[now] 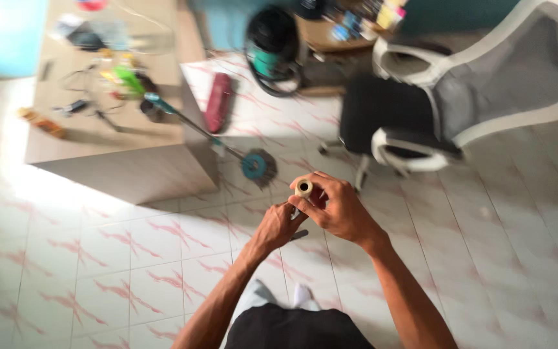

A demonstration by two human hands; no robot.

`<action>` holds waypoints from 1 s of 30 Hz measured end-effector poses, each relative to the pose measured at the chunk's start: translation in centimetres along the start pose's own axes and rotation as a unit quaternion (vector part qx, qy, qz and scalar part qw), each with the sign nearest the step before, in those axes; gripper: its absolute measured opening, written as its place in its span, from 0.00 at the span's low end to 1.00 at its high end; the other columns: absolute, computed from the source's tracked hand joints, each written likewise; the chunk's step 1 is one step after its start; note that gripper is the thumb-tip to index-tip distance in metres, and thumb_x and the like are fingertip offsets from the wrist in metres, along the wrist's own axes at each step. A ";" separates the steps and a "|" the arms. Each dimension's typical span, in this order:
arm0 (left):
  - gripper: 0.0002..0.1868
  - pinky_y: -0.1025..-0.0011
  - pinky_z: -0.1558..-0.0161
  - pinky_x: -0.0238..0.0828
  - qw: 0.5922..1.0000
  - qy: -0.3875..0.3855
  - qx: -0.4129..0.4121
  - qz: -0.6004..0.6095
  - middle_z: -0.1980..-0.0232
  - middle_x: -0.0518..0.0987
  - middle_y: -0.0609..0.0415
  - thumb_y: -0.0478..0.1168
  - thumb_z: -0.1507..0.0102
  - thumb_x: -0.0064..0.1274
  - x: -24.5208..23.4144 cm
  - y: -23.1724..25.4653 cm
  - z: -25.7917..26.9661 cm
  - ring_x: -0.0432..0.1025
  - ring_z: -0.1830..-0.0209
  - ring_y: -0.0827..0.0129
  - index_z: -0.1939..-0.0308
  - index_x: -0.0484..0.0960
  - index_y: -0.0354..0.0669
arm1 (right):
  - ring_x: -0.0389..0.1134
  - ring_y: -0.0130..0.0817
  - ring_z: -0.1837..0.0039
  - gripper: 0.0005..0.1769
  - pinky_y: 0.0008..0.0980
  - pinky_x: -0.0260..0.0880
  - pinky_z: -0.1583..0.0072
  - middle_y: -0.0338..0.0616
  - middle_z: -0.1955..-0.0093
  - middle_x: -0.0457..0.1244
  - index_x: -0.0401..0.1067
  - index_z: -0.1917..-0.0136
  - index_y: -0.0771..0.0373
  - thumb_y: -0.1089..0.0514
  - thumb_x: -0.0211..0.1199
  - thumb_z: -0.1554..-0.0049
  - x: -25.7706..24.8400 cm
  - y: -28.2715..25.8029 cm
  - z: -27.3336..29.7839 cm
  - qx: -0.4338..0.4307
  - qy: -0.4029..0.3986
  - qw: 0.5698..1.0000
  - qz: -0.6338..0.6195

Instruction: The person mops the tiled floor of a room using a spin mop, reaching around furniture and into corners.

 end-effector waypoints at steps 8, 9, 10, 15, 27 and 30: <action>0.16 0.56 0.57 0.75 0.984 0.172 -0.028 0.033 0.56 0.85 0.41 0.40 0.40 0.58 -7.9 -7.4 -12.2 0.79 0.56 0.47 0.49 0.80 0.39 | 0.69 0.27 0.54 0.07 0.30 0.71 0.50 0.41 0.56 0.66 0.71 0.49 0.62 0.56 0.62 0.36 5.3 2.9 -18.8 -0.188 0.062 0.978 -0.067; 0.19 0.57 0.56 0.76 0.986 0.161 -0.038 0.026 0.55 0.86 0.42 0.41 0.41 0.62 -8.6 -9.1 -13.4 0.80 0.55 0.49 0.48 0.79 0.40 | 0.69 0.25 0.55 0.07 0.29 0.71 0.50 0.39 0.59 0.67 0.70 0.50 0.62 0.57 0.60 0.36 6.0 3.9 -20.9 -0.130 0.023 0.986 -0.105; 0.24 0.57 0.54 0.75 0.984 0.158 -0.055 0.053 0.52 0.83 0.42 0.43 0.43 0.65 -9.5 -11.0 -14.0 0.79 0.53 0.50 0.46 0.77 0.41 | 0.68 0.25 0.54 0.06 0.29 0.71 0.49 0.38 0.58 0.66 0.69 0.50 0.62 0.57 0.59 0.35 6.2 4.2 -22.7 -0.136 0.000 0.984 -0.111; 0.33 0.60 0.44 0.73 0.928 0.346 -0.139 -0.005 0.47 0.77 0.44 0.46 0.48 0.68 -19.0 -23.1 -16.3 0.73 0.46 0.53 0.41 0.75 0.46 | 0.66 0.24 0.54 0.05 0.29 0.68 0.48 0.35 0.59 0.64 0.68 0.50 0.62 0.58 0.57 0.36 5.3 4.0 -34.8 -0.144 -0.033 0.986 -0.075; 0.22 0.59 0.46 0.69 0.796 0.523 -0.302 -0.045 0.51 0.78 0.40 0.49 0.36 0.62 -28.2 -36.0 -18.7 0.73 0.49 0.52 0.43 0.77 0.44 | 0.72 0.50 0.50 0.13 0.45 0.71 0.48 0.51 0.52 0.69 0.65 0.41 0.59 0.55 0.57 0.39 20.6 10.2 -63.1 -0.263 -0.180 0.948 0.010; 0.17 0.62 0.56 0.72 0.782 0.515 -0.347 0.062 0.61 0.81 0.48 0.48 0.35 0.58 -27.4 -36.6 -19.8 0.76 0.62 0.59 0.47 0.78 0.45 | 0.72 0.51 0.48 0.11 0.47 0.70 0.48 0.51 0.54 0.69 0.64 0.43 0.58 0.56 0.58 0.38 24.4 13.1 -66.6 -0.201 -0.255 0.945 0.020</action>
Point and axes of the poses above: each hand's wrist, its own z-axis away from the middle knuckle, its own x-axis out of the palm, y = z × x, the point moved 5 cm from there along -z, towards the middle knuckle
